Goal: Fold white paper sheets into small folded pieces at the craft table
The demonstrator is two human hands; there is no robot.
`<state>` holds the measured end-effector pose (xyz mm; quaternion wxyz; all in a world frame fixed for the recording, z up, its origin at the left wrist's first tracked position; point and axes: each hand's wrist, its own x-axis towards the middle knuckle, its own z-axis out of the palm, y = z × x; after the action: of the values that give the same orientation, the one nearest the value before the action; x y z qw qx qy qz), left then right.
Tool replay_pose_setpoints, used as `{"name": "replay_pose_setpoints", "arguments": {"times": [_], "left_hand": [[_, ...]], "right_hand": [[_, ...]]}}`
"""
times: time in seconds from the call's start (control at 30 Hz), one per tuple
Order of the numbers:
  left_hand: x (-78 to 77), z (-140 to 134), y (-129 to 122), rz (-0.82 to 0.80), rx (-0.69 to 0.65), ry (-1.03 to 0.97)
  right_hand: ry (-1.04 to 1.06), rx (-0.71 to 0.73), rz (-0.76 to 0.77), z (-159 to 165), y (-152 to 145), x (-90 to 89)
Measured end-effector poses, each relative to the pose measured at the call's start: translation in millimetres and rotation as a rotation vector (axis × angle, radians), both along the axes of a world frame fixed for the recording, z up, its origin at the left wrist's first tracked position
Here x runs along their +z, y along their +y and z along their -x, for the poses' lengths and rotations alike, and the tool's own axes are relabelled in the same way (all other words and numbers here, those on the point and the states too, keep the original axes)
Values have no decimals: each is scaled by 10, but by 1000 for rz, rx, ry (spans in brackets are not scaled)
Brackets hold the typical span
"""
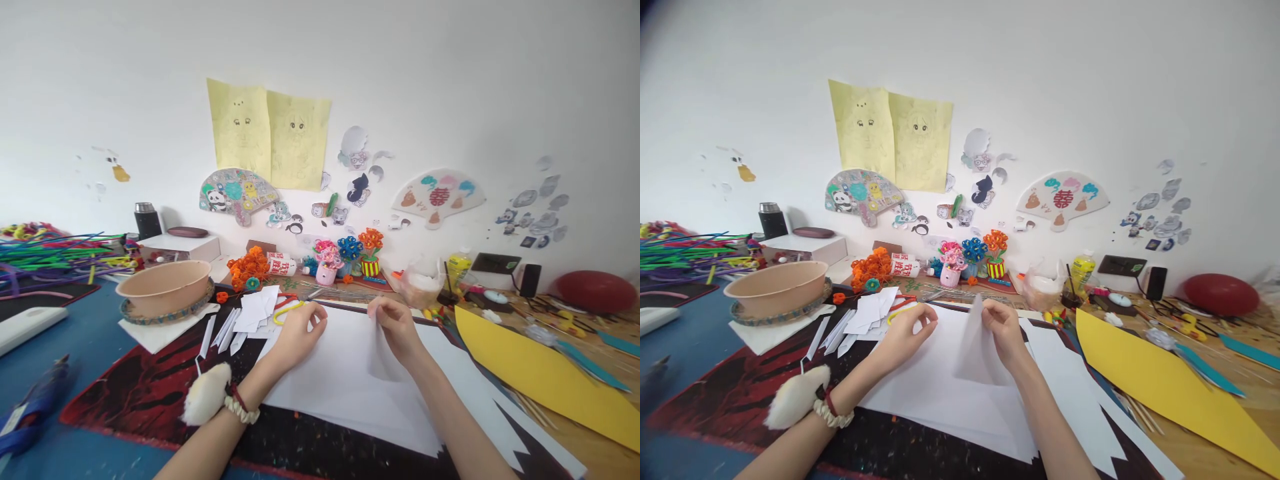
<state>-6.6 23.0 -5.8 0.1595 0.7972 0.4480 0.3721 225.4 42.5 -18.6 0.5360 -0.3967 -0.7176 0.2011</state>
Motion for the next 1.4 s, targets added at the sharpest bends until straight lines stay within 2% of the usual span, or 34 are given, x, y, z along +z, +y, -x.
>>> {"name": "replay_pose_setpoints", "arguments": {"times": [0.2, 0.3, 0.33, 0.4, 0.47, 0.53, 0.6, 0.67, 0.73, 0.77, 0.83, 0.87, 0.97, 1.07, 1.2, 1.3, 1.4], "left_hand": [[30, -118, -176, 23, -224, -44], [39, -166, -219, 123, -293, -26], [45, -175, -219, 163, -318, -33], [64, -172, -194, 218, -340, -66], [81, -136, -137, 205, -281, -114], [89, -65, -60, 187, -154, -125], [87, 32, 17, 242, -10, -58], [81, 133, 76, 275, 88, 44], [78, 208, 107, 260, 147, 106], [78, 230, 112, 243, 167, 124], [78, 237, 108, 210, 187, 161], [77, 225, 101, 193, 183, 176], [64, 158, 75, 143, 131, 204], [43, 97, 39, 105, 74, 229], [28, 38, -40, -1, 32, 272], [19, -16, -98, -155, -27, 311], [-7, -66, -122, -184, -43, 325]], "right_hand": [[60, 181, 25, 171, 319, 11], [468, 394, 24, 300, 373, -49], [594, 429, 21, 315, 360, -61], [750, 407, 40, 280, 294, -56], [760, 311, 136, 165, 193, -9], [750, 282, 193, 17, 83, 62], [760, 243, 223, -114, -6, 130], [768, 171, 317, -199, -52, 175], [722, 16, 347, -229, -57, 187], [664, -85, 309, -223, -50, 181], [440, -233, 171, -172, -38, 153], [294, -256, 91, -128, -38, 134], [-130, -136, -21, 50, -72, 67], [-354, -56, 50, 214, -127, 3], [-417, 19, 111, 298, -165, -39], [-464, 29, 52, 319, -185, -45], [-513, 68, 5, 359, -209, -60]]}}
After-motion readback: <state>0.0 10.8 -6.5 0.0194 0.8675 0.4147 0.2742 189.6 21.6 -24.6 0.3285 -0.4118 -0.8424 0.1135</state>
